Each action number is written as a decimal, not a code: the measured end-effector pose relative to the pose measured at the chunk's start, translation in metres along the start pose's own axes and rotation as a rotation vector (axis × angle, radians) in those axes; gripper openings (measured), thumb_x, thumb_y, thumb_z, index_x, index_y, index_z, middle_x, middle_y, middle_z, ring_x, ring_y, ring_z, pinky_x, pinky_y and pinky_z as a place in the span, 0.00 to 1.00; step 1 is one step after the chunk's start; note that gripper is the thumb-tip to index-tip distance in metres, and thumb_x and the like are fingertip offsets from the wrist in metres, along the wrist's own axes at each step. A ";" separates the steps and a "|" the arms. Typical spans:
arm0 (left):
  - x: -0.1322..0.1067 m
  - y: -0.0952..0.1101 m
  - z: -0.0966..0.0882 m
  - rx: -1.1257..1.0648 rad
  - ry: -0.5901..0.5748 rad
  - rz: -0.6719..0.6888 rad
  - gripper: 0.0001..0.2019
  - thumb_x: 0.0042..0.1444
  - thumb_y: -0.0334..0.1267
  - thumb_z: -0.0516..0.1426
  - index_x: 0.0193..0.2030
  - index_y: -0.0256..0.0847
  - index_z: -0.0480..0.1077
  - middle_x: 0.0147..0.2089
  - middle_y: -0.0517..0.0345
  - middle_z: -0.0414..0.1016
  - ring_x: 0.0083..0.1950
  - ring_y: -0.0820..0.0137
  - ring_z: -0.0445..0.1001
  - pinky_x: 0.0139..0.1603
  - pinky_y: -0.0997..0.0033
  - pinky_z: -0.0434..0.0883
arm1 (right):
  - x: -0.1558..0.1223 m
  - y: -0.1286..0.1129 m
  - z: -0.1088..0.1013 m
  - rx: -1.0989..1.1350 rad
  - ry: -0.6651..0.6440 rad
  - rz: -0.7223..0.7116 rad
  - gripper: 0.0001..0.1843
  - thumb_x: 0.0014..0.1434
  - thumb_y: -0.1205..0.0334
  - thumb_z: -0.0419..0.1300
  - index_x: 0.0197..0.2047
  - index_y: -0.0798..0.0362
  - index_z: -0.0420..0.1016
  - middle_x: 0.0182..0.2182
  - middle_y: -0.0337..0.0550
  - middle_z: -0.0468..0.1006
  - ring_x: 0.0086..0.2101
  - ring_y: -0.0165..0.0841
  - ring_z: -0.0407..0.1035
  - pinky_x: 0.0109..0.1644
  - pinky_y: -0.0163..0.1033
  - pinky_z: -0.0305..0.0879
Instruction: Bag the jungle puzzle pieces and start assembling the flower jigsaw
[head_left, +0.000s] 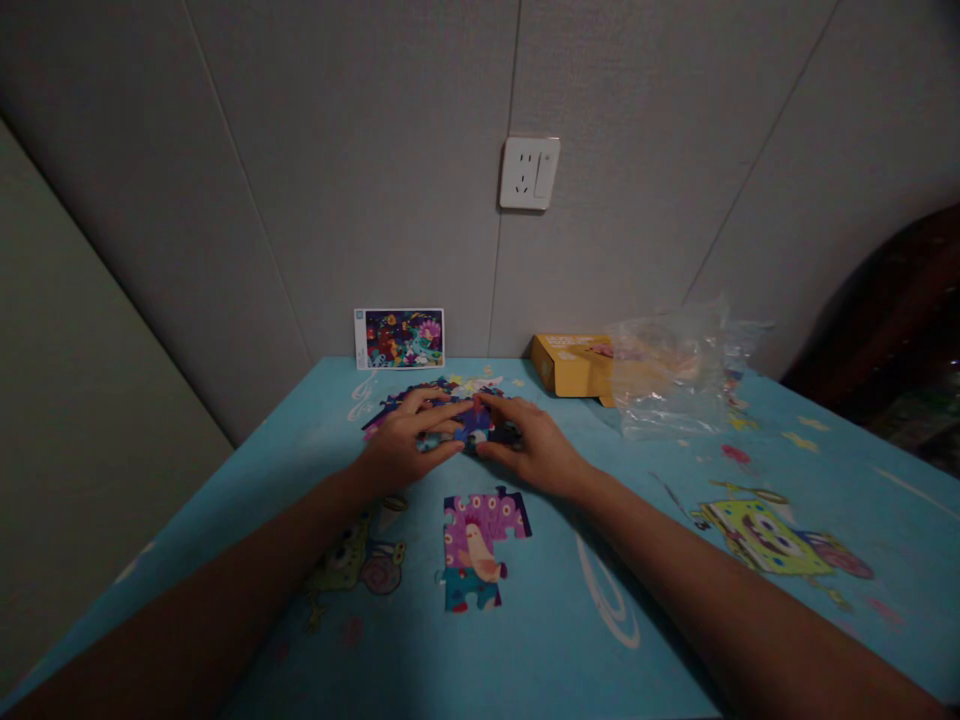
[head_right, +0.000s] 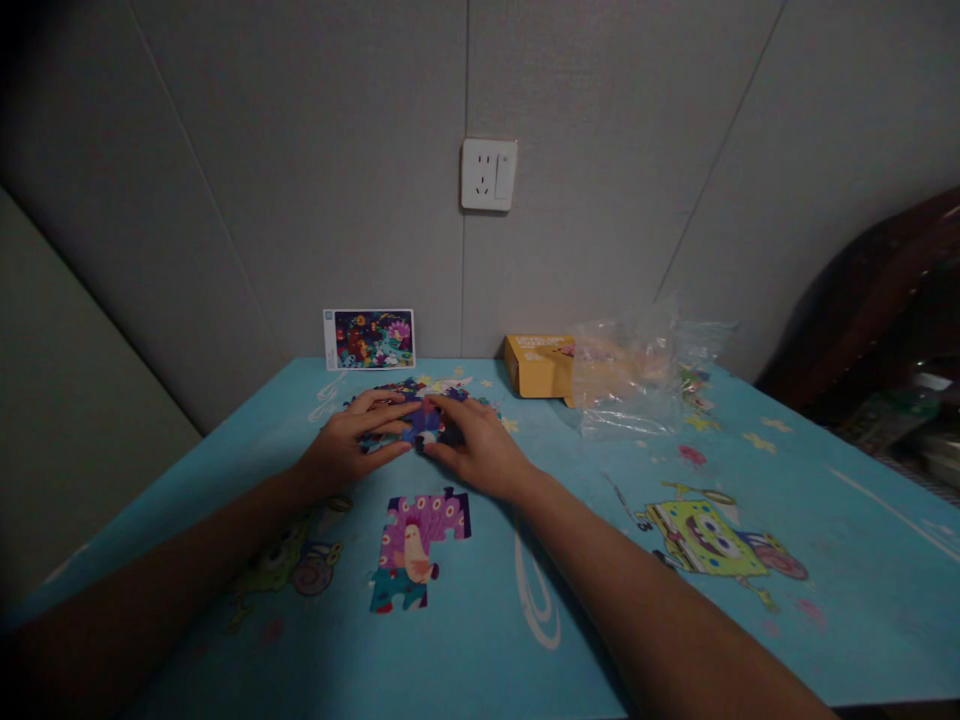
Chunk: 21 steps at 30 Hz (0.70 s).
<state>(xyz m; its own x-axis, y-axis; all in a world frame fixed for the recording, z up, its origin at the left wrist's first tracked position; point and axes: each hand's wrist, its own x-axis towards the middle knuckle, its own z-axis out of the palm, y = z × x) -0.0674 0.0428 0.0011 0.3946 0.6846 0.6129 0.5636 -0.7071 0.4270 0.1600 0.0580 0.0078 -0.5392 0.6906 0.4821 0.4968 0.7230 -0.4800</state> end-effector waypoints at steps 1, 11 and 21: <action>0.000 0.000 0.000 0.002 -0.009 0.012 0.24 0.56 0.37 0.61 0.60 0.43 0.68 0.40 0.54 0.78 0.60 0.62 0.68 0.60 0.57 0.70 | 0.000 -0.001 0.000 -0.008 -0.004 0.006 0.32 0.57 0.56 0.63 0.64 0.51 0.63 0.44 0.51 0.75 0.43 0.40 0.68 0.49 0.47 0.63; 0.003 0.002 -0.003 0.046 0.005 0.046 0.16 0.54 0.36 0.63 0.49 0.39 0.71 0.51 0.49 0.76 0.55 0.63 0.71 0.59 0.54 0.68 | 0.002 -0.004 -0.002 -0.033 -0.032 0.006 0.28 0.58 0.55 0.62 0.60 0.56 0.69 0.36 0.48 0.77 0.37 0.38 0.68 0.42 0.43 0.61; 0.001 -0.001 -0.001 0.001 0.028 -0.012 0.08 0.52 0.36 0.63 0.40 0.40 0.76 0.42 0.51 0.74 0.48 0.64 0.73 0.50 0.62 0.73 | 0.002 -0.004 -0.001 0.002 -0.024 0.054 0.29 0.56 0.54 0.63 0.59 0.55 0.71 0.32 0.44 0.77 0.33 0.36 0.68 0.40 0.42 0.60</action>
<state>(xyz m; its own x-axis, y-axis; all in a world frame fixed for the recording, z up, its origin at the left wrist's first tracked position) -0.0683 0.0445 0.0018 0.3675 0.6881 0.6257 0.5691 -0.6985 0.4339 0.1579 0.0565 0.0112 -0.5278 0.7280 0.4375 0.5242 0.6845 -0.5066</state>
